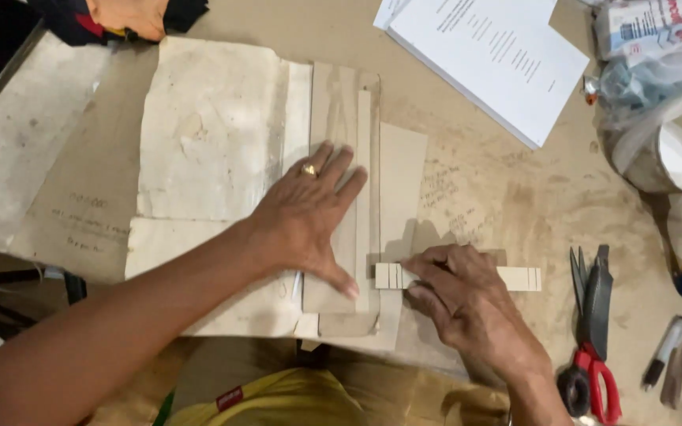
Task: Measuring cardboard strips against a template and cutting them using a utility knife and scissors on a workbench.
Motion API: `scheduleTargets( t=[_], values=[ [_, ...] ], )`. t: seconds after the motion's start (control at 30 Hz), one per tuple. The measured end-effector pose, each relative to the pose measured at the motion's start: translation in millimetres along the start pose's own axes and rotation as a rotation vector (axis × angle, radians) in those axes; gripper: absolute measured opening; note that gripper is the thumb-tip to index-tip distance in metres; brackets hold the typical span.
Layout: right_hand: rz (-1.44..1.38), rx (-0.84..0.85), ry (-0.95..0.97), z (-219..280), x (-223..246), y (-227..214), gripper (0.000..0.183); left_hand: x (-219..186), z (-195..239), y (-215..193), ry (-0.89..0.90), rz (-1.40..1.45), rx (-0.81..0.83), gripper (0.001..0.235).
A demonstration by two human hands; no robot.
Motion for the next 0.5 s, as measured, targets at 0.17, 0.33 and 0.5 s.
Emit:
scheduleTargets(
  t=[0.17,0.33,0.5],
  values=[
    [0.053,-0.025,-0.08,17.4,12.9,19.8,0.034,-0.8,4.1,-2.4,-0.009,0.01,0.003,0.168],
    [0.057,-0.026,-0.005,15.6,6.2,27.9,0.034,-1.6,6.7,-6.2,0.02,0.057,-0.047,0.164],
    [-0.022,0.035,0.098,10.8,-5.3,36.4,0.041,-16.4,34.2,-31.1,0.026,0.109,-0.028,0.153]
  ],
)
Point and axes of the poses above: each hand's wrist, its own z-axis away from the middle knuckle, its own y-axis out of the palm, x = y × z, the point moved 10 cm from there along -z, towards the middle knuckle, and after that the axes turned 9 degrees about x, right-handed, at the moved point
